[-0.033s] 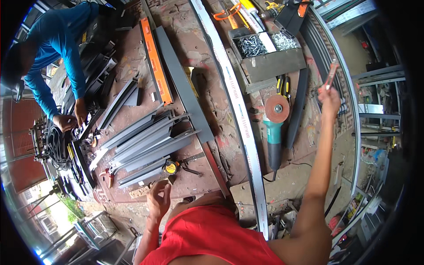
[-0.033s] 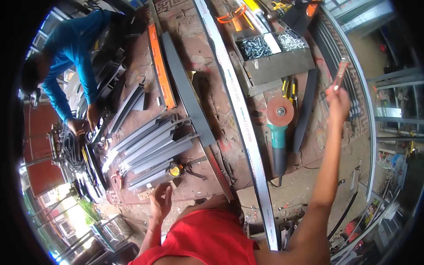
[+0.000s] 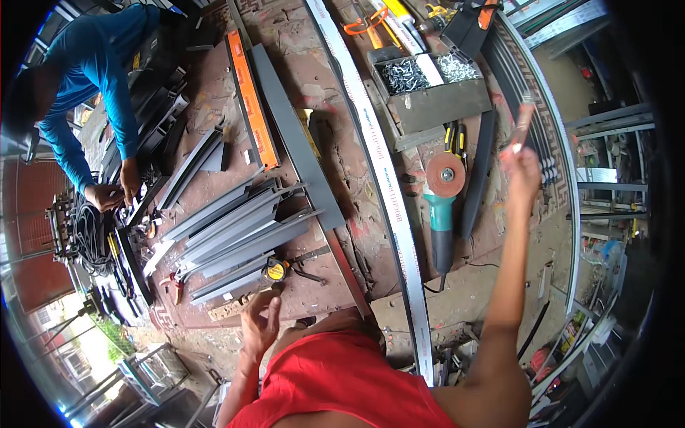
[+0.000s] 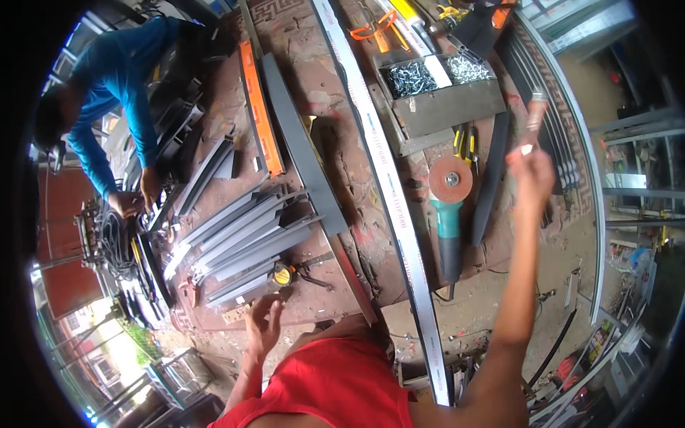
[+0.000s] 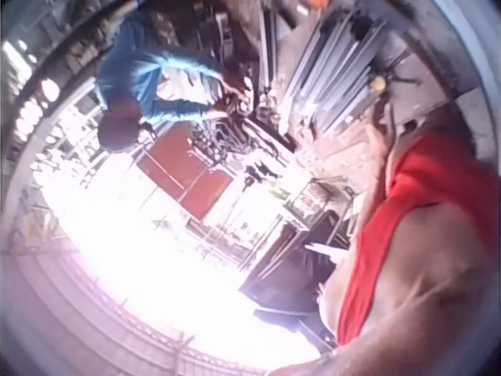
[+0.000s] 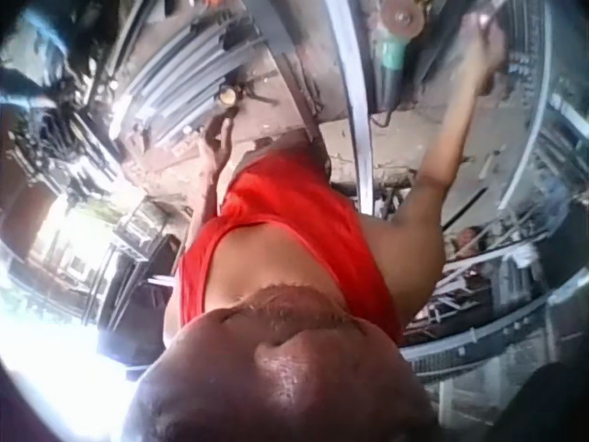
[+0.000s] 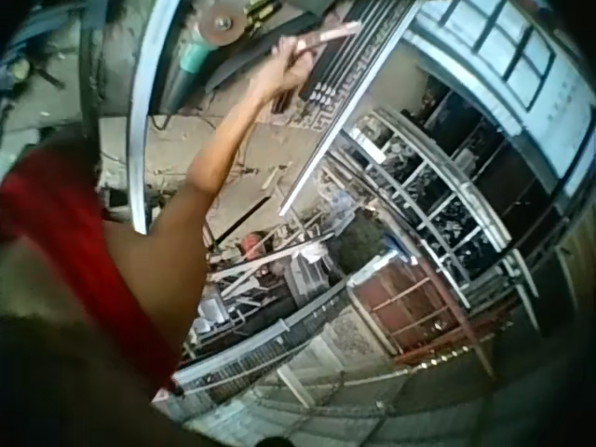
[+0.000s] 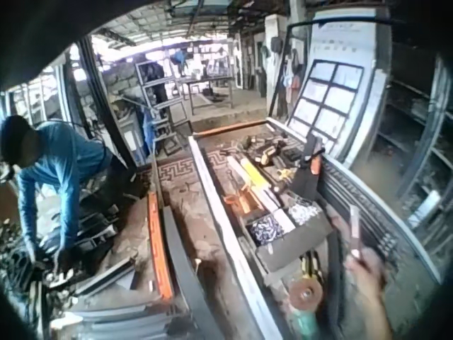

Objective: The person assembles aluminum frames by inserting rubber gaskets into metal profiles and securing them with fasteners using pliers and a screwdriver.

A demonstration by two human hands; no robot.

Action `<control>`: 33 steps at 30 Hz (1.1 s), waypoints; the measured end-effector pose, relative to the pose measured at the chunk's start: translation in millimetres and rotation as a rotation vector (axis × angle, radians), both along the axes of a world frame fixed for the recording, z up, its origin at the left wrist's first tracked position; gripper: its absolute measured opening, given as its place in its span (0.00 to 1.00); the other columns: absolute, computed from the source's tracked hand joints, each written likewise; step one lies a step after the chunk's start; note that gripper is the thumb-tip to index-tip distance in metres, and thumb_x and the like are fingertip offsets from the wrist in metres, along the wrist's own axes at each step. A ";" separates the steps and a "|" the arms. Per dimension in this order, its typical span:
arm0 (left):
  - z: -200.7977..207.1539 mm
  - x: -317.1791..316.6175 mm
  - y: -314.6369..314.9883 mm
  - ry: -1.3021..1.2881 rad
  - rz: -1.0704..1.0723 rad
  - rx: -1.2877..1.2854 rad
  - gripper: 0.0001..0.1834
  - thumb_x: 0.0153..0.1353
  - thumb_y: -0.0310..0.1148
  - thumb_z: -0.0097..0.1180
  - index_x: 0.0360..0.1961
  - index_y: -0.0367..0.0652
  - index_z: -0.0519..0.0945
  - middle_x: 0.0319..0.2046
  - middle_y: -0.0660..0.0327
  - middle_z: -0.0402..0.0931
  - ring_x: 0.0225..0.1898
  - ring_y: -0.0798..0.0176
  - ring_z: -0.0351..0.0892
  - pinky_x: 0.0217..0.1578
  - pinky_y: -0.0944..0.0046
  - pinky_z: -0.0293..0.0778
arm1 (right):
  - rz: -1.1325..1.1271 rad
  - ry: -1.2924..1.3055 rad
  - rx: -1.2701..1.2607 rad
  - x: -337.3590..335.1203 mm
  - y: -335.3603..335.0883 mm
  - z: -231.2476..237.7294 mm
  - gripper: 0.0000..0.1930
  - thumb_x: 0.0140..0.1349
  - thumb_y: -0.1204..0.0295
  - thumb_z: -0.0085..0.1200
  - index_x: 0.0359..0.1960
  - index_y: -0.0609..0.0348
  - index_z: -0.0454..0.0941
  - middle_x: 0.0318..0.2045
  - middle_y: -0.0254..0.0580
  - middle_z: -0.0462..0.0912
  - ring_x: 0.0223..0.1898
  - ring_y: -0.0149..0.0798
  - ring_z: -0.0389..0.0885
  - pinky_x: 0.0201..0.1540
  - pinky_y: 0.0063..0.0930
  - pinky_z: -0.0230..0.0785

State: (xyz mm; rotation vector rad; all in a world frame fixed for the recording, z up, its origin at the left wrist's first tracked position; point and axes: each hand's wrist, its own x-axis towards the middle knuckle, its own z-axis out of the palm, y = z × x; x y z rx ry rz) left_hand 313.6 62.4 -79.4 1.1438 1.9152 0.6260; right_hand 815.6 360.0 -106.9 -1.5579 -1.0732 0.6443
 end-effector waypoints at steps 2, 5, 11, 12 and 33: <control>15.7 18.2 20.1 -0.356 -0.118 0.026 0.33 0.71 0.51 0.56 0.62 0.31 0.73 0.49 0.49 0.81 0.46 0.57 0.84 0.49 0.57 0.78 | 0.194 0.109 -0.076 -117.2 -84.0 59.6 0.09 0.68 0.68 0.60 0.38 0.61 0.78 0.30 0.36 0.84 0.33 0.28 0.82 0.39 0.25 0.75; 56.3 66.0 48.5 -0.862 -0.020 0.254 0.40 0.72 0.56 0.52 0.71 0.35 0.62 0.62 0.48 0.72 0.53 0.54 0.82 0.52 0.55 0.77 | 0.779 0.062 0.000 -233.2 -174.1 84.7 0.10 0.64 0.72 0.64 0.43 0.62 0.79 0.33 0.42 0.85 0.37 0.34 0.85 0.42 0.27 0.77; 56.4 36.1 42.3 -0.693 0.204 -0.035 0.20 0.78 0.43 0.44 0.51 0.34 0.76 0.30 0.54 0.85 0.26 0.66 0.82 0.30 0.66 0.78 | 0.770 0.295 -0.146 -166.0 -86.2 88.4 0.09 0.66 0.72 0.61 0.45 0.60 0.83 0.39 0.42 0.87 0.36 0.29 0.85 0.38 0.25 0.78; 49.5 23.6 37.1 -0.520 0.105 -0.136 0.19 0.77 0.42 0.47 0.48 0.35 0.78 0.24 0.57 0.82 0.20 0.70 0.77 0.26 0.69 0.75 | 0.559 0.251 -0.198 -129.8 -50.3 85.2 0.05 0.66 0.73 0.60 0.41 0.59 0.83 0.36 0.40 0.86 0.37 0.30 0.85 0.41 0.27 0.78; -36.8 112.4 98.3 -0.624 -0.231 -0.118 0.25 0.78 0.53 0.41 0.43 0.37 0.72 0.26 0.60 0.77 0.26 0.68 0.79 0.30 0.67 0.76 | 1.173 -1.467 0.101 24.7 64.8 23.9 0.13 0.54 0.76 0.63 0.42 0.55 0.81 0.47 0.40 0.78 0.62 0.48 0.69 0.71 0.47 0.56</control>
